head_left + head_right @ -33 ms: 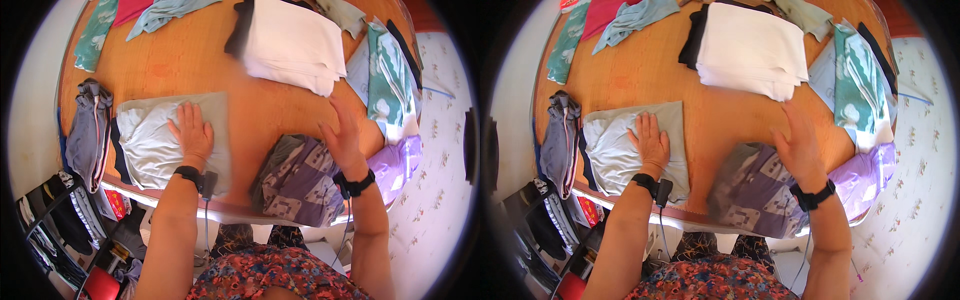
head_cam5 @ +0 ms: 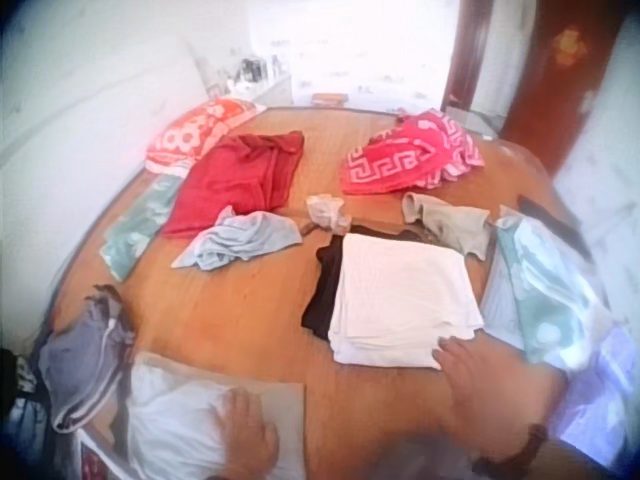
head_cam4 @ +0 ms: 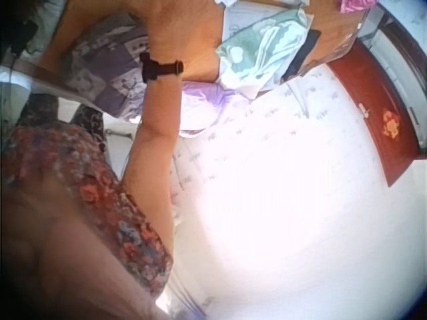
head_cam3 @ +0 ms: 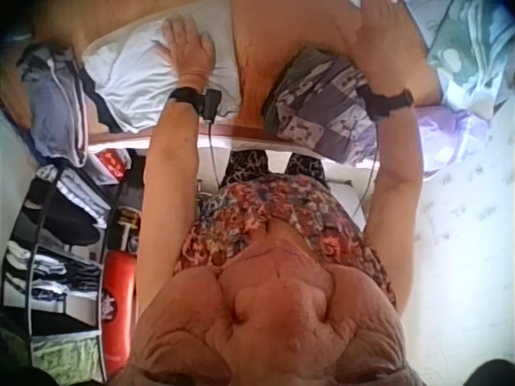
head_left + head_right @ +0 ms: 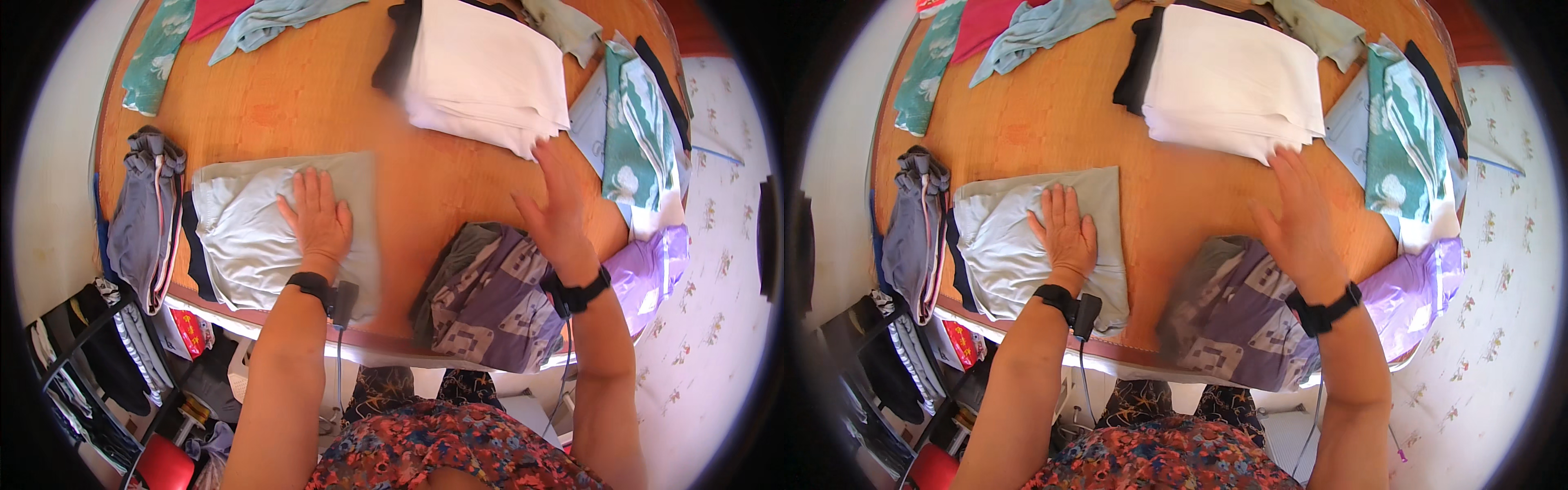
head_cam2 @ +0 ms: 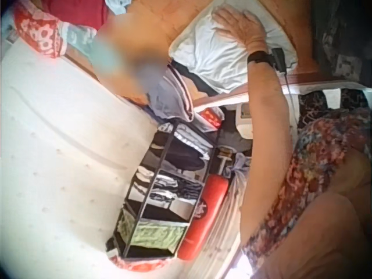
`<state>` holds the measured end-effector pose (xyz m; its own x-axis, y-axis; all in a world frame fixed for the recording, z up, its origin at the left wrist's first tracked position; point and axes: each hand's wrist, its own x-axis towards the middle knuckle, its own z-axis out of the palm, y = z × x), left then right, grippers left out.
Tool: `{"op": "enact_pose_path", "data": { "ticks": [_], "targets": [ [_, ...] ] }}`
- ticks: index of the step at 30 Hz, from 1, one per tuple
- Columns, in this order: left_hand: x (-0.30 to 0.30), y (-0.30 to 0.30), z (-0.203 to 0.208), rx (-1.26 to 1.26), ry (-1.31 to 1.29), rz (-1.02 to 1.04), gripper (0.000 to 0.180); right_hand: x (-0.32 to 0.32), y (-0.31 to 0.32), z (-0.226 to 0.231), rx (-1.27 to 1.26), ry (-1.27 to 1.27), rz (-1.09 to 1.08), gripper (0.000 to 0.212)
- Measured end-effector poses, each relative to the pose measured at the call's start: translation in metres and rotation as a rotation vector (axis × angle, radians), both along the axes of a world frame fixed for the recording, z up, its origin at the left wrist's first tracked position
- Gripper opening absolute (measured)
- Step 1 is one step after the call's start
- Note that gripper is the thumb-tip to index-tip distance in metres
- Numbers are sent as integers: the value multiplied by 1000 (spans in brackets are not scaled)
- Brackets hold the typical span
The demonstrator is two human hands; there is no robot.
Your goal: The person folds several garments on a wooden table, including dark trousers, grey shorts, a light shirt, a patterned shirt, and a white shirt. Each item is smoothed, folded into a compact rectangle, and placed into a growing stack on the table.
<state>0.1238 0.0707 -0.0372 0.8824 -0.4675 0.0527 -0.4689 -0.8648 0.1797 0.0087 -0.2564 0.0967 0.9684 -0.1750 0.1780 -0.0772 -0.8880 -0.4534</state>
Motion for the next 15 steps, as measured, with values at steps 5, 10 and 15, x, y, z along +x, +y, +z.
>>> {"op": "enact_pose_path", "data": {
  "ticks": [5, 10, 15],
  "targets": [
    [1, 2, -1, -33, 53, 5, 60, 93, 8, -56, -283, 180, -45, 72],
    [2, 2, 0, -38, 96, -4, 59, 104, 5, -88, -305, 223, -69, 74],
    [1, 3, -1, -73, 85, -7, 60, 105, -27, -80, 51, 53, 0, 57]
  ]
}}
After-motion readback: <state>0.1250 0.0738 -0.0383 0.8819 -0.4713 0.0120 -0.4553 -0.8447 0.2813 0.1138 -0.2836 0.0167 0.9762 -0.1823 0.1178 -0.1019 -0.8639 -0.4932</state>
